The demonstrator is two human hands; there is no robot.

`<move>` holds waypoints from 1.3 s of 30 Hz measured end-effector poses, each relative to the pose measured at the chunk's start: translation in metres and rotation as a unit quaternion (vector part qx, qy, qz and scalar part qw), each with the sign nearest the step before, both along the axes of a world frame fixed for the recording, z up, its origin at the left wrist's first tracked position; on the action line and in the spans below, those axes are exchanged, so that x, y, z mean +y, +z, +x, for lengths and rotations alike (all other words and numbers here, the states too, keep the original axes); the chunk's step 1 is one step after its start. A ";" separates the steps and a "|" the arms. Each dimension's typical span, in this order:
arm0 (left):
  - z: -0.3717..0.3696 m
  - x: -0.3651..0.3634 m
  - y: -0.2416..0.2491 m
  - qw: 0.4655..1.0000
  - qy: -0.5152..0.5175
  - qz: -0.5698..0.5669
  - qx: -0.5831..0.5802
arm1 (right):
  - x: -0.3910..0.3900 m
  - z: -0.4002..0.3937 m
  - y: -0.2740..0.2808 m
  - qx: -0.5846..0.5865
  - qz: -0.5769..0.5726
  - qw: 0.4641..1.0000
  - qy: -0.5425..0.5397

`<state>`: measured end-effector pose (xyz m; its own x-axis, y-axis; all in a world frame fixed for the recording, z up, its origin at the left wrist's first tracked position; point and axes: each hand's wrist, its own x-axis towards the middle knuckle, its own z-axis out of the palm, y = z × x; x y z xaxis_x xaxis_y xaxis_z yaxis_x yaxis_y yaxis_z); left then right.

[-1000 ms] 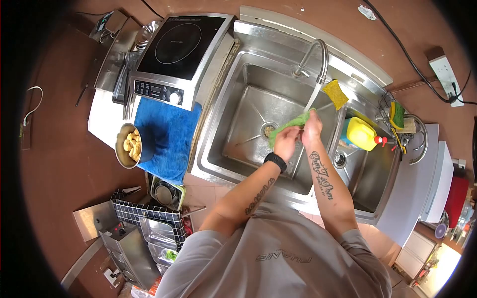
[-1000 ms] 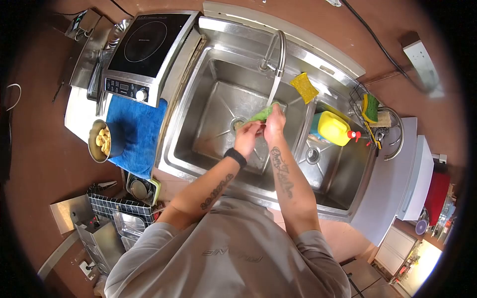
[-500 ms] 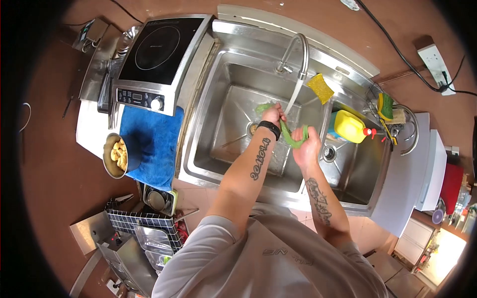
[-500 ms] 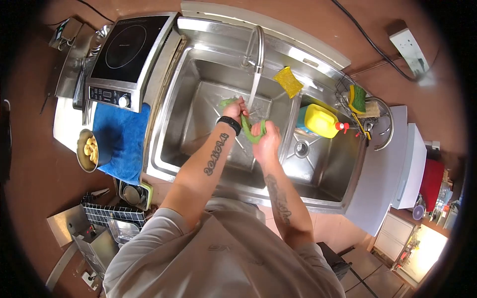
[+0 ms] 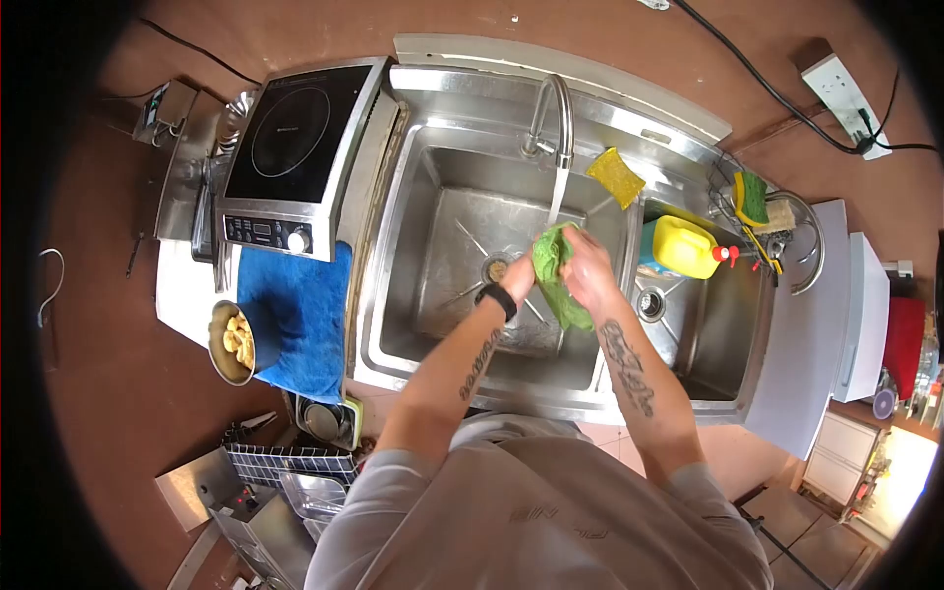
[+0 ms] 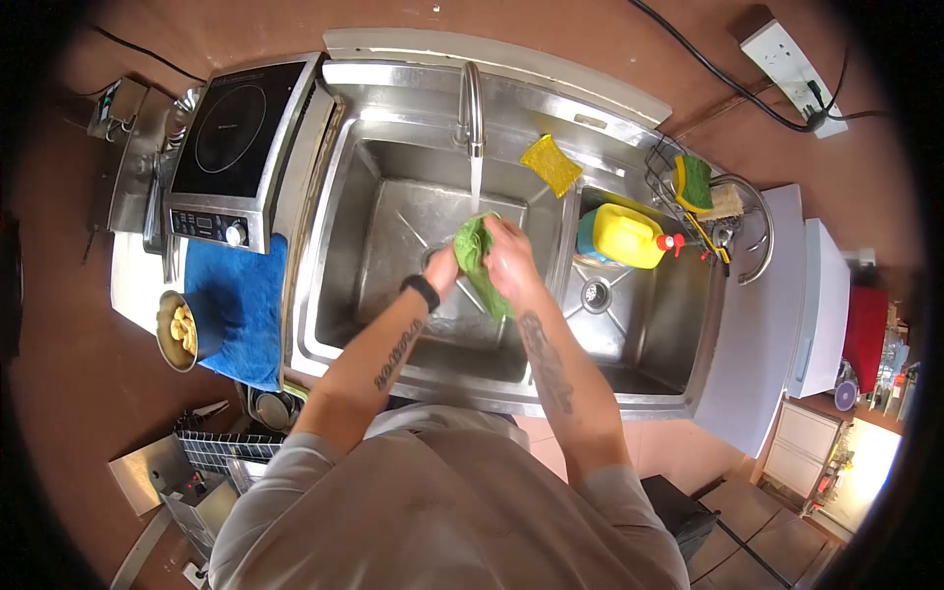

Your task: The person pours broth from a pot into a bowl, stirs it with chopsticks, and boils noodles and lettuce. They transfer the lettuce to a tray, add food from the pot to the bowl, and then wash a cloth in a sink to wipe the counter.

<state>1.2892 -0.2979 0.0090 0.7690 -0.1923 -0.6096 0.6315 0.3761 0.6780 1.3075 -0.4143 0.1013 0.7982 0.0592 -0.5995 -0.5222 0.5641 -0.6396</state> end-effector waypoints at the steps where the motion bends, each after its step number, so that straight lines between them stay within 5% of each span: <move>1: -0.013 0.002 -0.003 1.000 0.000 0.003 -0.002 | 0.004 0.013 0.001 -0.002 0.003 1.000 0.000; 3: -0.030 0.007 -0.006 0.992 -0.024 -0.111 -0.053 | 0.010 0.036 0.000 0.008 -0.050 0.997 0.062; 10: -0.031 0.020 -0.008 0.996 -0.062 -0.057 -0.007 | 0.033 0.058 -0.012 -0.020 -0.078 0.995 -0.051; 13: -0.029 0.019 0.002 0.987 -0.065 -0.145 0.034 | 0.032 0.058 -0.020 -0.149 -0.140 0.979 0.005; 14: -0.025 0.014 0.017 0.966 0.007 -0.239 0.100 | 0.028 0.051 -0.021 -0.147 -0.141 0.979 0.004; 16: -0.007 0.008 0.064 0.915 0.149 -0.333 0.171 | 0.016 0.030 -0.018 -0.338 -0.424 0.815 0.203; 17: 0.001 0.006 0.058 0.914 0.148 -0.335 0.172 | 0.008 0.020 -0.016 -0.338 -0.426 0.814 0.204; 19: 0.025 0.000 0.024 0.899 0.167 -0.398 0.070 | -0.007 -0.001 -0.011 -0.475 -0.468 0.674 0.317; 20: 0.035 -0.005 -0.004 0.921 0.170 -0.339 0.090 | -0.008 -0.011 -0.021 -0.473 -0.470 0.674 0.318; 22: 0.039 -0.001 -0.016 0.924 0.129 -0.348 0.091 | -0.004 -0.019 -0.046 -0.315 -0.367 0.875 0.031; 23: 0.040 0.001 -0.019 0.927 0.087 -0.353 0.093 | -0.004 -0.017 -0.049 -0.316 -0.367 0.874 0.029; 25: 0.034 -0.001 0.027 0.916 0.155 -0.339 0.148 | 0.002 -0.012 -0.043 -0.075 -0.169 0.981 -0.059; 26: 0.028 0.003 0.028 0.876 0.076 -0.456 0.136 | -0.008 -0.006 -0.054 0.026 -0.023 0.999 -0.020; 27: 0.021 0.006 0.031 0.818 -0.004 -0.562 0.120 | -0.006 0.000 -0.051 0.025 -0.020 0.999 -0.022; 29: 0.005 0.006 0.041 0.855 0.001 -0.505 0.123 | 0.001 0.013 -0.033 0.071 0.167 0.981 0.070; 31: -0.009 0.009 0.065 0.939 0.015 -0.310 0.147 | 0.005 0.029 -0.033 0.054 0.113 0.984 0.130; 33: -0.013 0.024 0.062 0.942 -0.005 -0.295 0.162 | 0.010 0.039 -0.048 0.016 -0.140 0.958 0.248; 35: -0.013 0.034 0.032 0.959 -0.138 -0.216 0.118 | 0.028 0.044 -0.075 -0.025 -0.183 0.946 0.266; 37: -0.011 0.040 -0.003 0.969 -0.166 -0.165 0.078 | 0.042 0.046 -0.103 -0.094 -0.385 0.867 0.303; 39: -0.005 0.039 -0.017 0.926 -0.281 0.223 -0.121 | 0.048 0.051 -0.095 -0.064 -0.332 0.863 0.375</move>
